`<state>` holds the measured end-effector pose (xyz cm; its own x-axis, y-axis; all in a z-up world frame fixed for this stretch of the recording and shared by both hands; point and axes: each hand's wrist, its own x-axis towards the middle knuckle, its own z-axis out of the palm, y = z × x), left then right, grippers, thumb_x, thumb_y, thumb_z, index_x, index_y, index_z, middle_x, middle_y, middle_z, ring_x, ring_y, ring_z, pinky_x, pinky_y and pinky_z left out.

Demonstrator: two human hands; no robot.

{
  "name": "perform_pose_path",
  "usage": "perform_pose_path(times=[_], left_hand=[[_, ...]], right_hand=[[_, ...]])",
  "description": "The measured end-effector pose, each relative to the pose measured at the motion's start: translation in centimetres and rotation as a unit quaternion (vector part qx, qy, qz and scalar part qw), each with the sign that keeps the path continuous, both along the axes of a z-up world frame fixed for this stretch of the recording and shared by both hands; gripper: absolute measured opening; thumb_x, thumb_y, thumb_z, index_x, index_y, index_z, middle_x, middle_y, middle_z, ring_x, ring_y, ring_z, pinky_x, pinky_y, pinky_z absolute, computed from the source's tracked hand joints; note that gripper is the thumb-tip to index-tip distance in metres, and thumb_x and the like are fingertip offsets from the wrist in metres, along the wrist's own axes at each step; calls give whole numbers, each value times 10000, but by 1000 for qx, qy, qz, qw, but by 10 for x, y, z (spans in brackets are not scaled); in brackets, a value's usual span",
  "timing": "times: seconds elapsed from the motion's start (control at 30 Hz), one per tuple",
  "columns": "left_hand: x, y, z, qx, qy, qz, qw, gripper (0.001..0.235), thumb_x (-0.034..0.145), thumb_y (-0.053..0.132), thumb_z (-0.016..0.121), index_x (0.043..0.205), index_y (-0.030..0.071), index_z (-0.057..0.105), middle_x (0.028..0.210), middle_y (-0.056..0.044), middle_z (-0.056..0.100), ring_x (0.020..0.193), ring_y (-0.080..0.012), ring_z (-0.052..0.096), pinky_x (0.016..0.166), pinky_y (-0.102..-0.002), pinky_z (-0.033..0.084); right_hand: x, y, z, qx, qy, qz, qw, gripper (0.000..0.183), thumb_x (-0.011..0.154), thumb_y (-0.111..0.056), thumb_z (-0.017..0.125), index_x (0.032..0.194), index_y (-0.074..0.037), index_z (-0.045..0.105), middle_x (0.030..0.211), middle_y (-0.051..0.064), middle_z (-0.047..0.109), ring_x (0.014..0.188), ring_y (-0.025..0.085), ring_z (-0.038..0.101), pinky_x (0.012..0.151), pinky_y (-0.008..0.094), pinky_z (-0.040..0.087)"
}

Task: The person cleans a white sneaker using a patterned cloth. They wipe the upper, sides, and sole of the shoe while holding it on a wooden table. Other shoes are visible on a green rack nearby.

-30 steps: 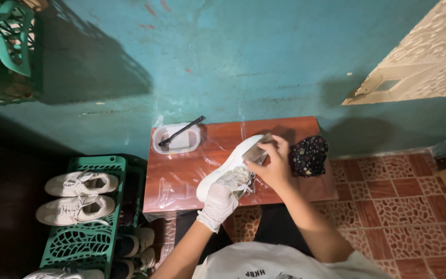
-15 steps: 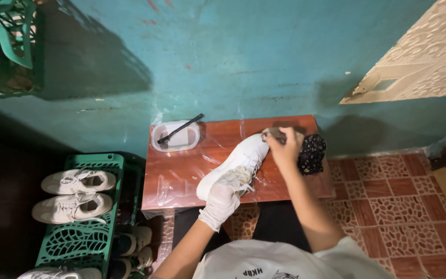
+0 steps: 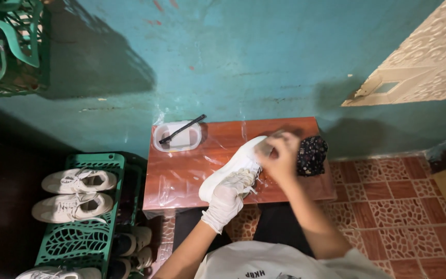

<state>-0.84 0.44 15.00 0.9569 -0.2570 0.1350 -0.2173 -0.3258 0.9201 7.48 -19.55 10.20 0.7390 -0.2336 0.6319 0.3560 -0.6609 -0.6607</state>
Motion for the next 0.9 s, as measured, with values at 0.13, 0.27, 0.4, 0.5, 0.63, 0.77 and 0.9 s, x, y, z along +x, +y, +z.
perform_pose_path(times=[0.13,0.27,0.4,0.5,0.63,0.77,0.9], left_hand=[[0,-1,-53,-37,10,20,999,262,803,71,824,1064,61,799,1142,-138,764,1168,-276,677,1049,-379,520],[1,-7,-39,-88,7,26,996,251,810,63,800,1060,37,796,1117,-132,769,1108,-255,692,1046,-378,527],[-7,0,-24,-105,35,33,993,234,806,58,801,1038,36,800,1094,-126,775,1070,-240,708,1029,-366,540],[-4,2,4,28,-43,25,998,242,788,140,847,1025,107,809,1076,-98,789,1067,-233,728,978,-331,572],[1,-10,-23,-316,198,58,926,239,798,-107,739,1033,-80,772,1048,-177,756,1012,-228,692,947,-369,582],[-6,-4,11,-320,219,68,919,232,784,-104,727,1005,-54,778,1018,-179,763,977,-233,715,914,-382,606],[-3,-15,-14,-398,270,86,873,288,785,-172,678,1055,-107,750,1065,-223,734,947,-217,671,825,-379,621]], right_hand=[[14,-31,-35,110,133,-151,973,490,647,-317,955,1055,-231,697,1146,103,539,1085,307,597,934,361,489],[-12,0,-14,36,-11,-22,999,571,562,-280,973,1056,-146,720,1214,167,527,1121,367,567,995,419,442],[6,-29,-38,46,-45,-59,996,457,628,-208,942,1015,-105,720,1070,152,600,1013,335,586,929,395,474],[4,-23,-37,130,48,-126,982,468,681,-207,902,1083,-93,689,1017,171,584,904,354,606,840,395,536],[-11,-6,-21,57,-43,-29,997,600,527,-199,978,1069,-107,738,1304,172,546,1065,346,617,952,428,510],[2,-26,-30,122,35,-96,987,456,689,-212,927,1069,-95,704,1049,143,585,970,341,622,873,380,530],[-2,-17,-22,77,59,-63,993,552,587,-267,984,1075,-181,743,1131,68,550,1037,250,620,891,311,518]])
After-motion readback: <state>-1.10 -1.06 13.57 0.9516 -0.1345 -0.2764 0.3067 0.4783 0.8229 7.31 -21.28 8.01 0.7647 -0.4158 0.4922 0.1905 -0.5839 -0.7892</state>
